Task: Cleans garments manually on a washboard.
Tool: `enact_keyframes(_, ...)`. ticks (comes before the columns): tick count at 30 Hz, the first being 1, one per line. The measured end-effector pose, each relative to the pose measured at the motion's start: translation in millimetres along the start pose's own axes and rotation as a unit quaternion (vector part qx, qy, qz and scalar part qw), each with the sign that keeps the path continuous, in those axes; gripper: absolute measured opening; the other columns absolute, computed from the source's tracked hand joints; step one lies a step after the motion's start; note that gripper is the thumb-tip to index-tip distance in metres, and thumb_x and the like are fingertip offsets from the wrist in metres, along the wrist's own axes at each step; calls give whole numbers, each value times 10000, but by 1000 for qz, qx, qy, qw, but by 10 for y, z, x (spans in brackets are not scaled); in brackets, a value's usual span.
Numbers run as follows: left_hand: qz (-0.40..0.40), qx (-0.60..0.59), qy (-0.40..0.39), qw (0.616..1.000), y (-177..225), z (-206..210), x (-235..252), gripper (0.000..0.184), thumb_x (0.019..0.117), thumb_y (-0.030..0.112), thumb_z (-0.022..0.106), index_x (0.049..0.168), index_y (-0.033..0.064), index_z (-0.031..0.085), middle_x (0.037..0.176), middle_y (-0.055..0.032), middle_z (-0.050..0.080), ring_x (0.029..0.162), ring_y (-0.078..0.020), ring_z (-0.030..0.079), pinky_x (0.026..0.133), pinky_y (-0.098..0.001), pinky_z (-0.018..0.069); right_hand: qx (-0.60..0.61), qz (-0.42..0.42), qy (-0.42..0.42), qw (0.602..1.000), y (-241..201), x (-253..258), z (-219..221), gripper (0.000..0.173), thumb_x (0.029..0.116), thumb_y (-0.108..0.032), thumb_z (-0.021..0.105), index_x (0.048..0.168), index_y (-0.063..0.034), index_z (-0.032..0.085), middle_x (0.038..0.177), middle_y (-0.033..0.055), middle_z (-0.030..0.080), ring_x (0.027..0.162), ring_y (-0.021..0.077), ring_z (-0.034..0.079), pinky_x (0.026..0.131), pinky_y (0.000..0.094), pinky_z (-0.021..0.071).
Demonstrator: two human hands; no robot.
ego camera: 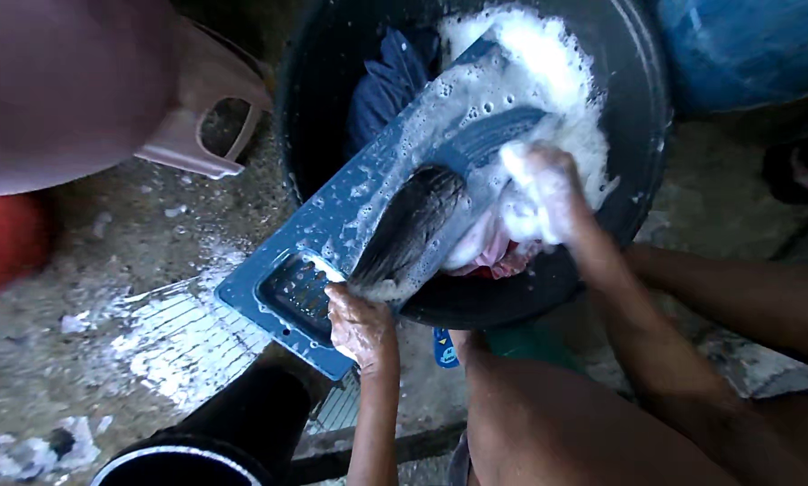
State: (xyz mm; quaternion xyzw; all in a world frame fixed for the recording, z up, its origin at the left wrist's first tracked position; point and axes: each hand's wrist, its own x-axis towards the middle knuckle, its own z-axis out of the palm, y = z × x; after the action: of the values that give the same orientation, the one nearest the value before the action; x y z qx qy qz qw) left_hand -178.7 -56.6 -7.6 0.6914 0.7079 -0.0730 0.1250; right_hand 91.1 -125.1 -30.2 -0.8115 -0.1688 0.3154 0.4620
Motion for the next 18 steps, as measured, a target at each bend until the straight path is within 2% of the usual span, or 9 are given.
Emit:
enact_keyframes(2, 9, -3, 5, 1000, -11, 8, -3, 515, 947, 64, 577, 1430, -81, 478, 1175, -329, 670, 1051, -486, 689, 832, -610, 538, -140, -138, -53, 979, -319, -440, 544, 297, 1000, -244, 630, 1201, -33, 679, 985, 128, 738, 879, 253, 719, 780, 495, 588)
enact_keyframes(4, 24, -2, 15, 1000, -56, 28, -13, 514, 965, 88, 571, 1433, -99, 471, 1171, -337, 668, 1049, -491, 688, 837, -608, 538, -236, -303, -133, 914, -377, -892, 1071, 321, 921, -181, 709, 1231, -97, 710, 1049, 107, 752, 924, 267, 737, 752, 480, 615)
enact_keyframes(6, 48, -7, 27, 998, -92, 41, -24, 532, 957, 72, 575, 1434, -135, 464, 1183, -364, 657, 1047, -511, 684, 838, -618, 534, -260, -392, -195, 860, -216, -953, 1298, 341, 948, -134, 678, 1288, -151, 701, 1071, 156, 721, 949, 328, 718, 740, 477, 595)
enact_keyframes(8, 55, -3, 35, 998, -110, 62, -36, 494, 944, 47, 566, 1399, -132, 493, 1158, -363, 662, 1008, -511, 694, 800, -616, 541, -289, -395, -134, 862, -29, -565, 1187, 372, 947, -117, 677, 1319, -123, 697, 1074, 197, 728, 909, 361, 731, 725, 497, 612)
enact_keyframes(11, 49, -11, 58, 997, -80, 84, -25, 491, 924, 19, 575, 1386, -135, 508, 1174, -362, 659, 1009, -512, 694, 792, -608, 546, -381, -237, 0, 894, -50, 194, 827, 367, 994, -169, 596, 1347, -97, 666, 1122, 198, 739, 891, 399, 740, 712, 560, 585)
enact_keyframes(13, 35, -20, 50, 998, -30, 73, -18, 516, 908, 10, 591, 1395, -126, 494, 1197, -362, 646, 1030, -516, 683, 806, -621, 539, -373, -200, 28, 906, -229, 190, 842, 377, 1002, -193, 581, 1355, -77, 641, 1116, 190, 737, 885, 388, 736, 705, 557, 578)
enact_keyframes(14, 35, -23, 51, 998, -27, 78, -16, 518, 905, 15, 598, 1392, -129, 494, 1190, -363, 646, 1027, -522, 681, 803, -628, 537, -342, -235, 15, 910, -306, -40, 969, 401, 979, -183, 619, 1363, -70, 635, 1116, 177, 734, 869, 346, 738, 690, 516, 596)
enact_keyframes(16, 50, -24, 56, 997, -81, 85, -31, 517, 909, 45, 612, 1376, -145, 500, 1174, -370, 649, 1009, -527, 684, 793, -631, 539, -253, -360, -75, 895, -303, -677, 1339, 375, 936, -143, 686, 1307, -89, 678, 1060, 139, 730, 868, 273, 722, 699, 441, 608)
enact_keyframes(18, 68, -25, 51, 996, -120, 69, -30, 502, 925, 55, 615, 1368, -151, 505, 1173, -372, 648, 1003, -531, 684, 781, -628, 542, -221, -441, -149, 857, -152, -834, 1480, 364, 905, -102, 715, 1267, -134, 726, 1074, 135, 743, 902, 296, 733, 728, 440, 607)
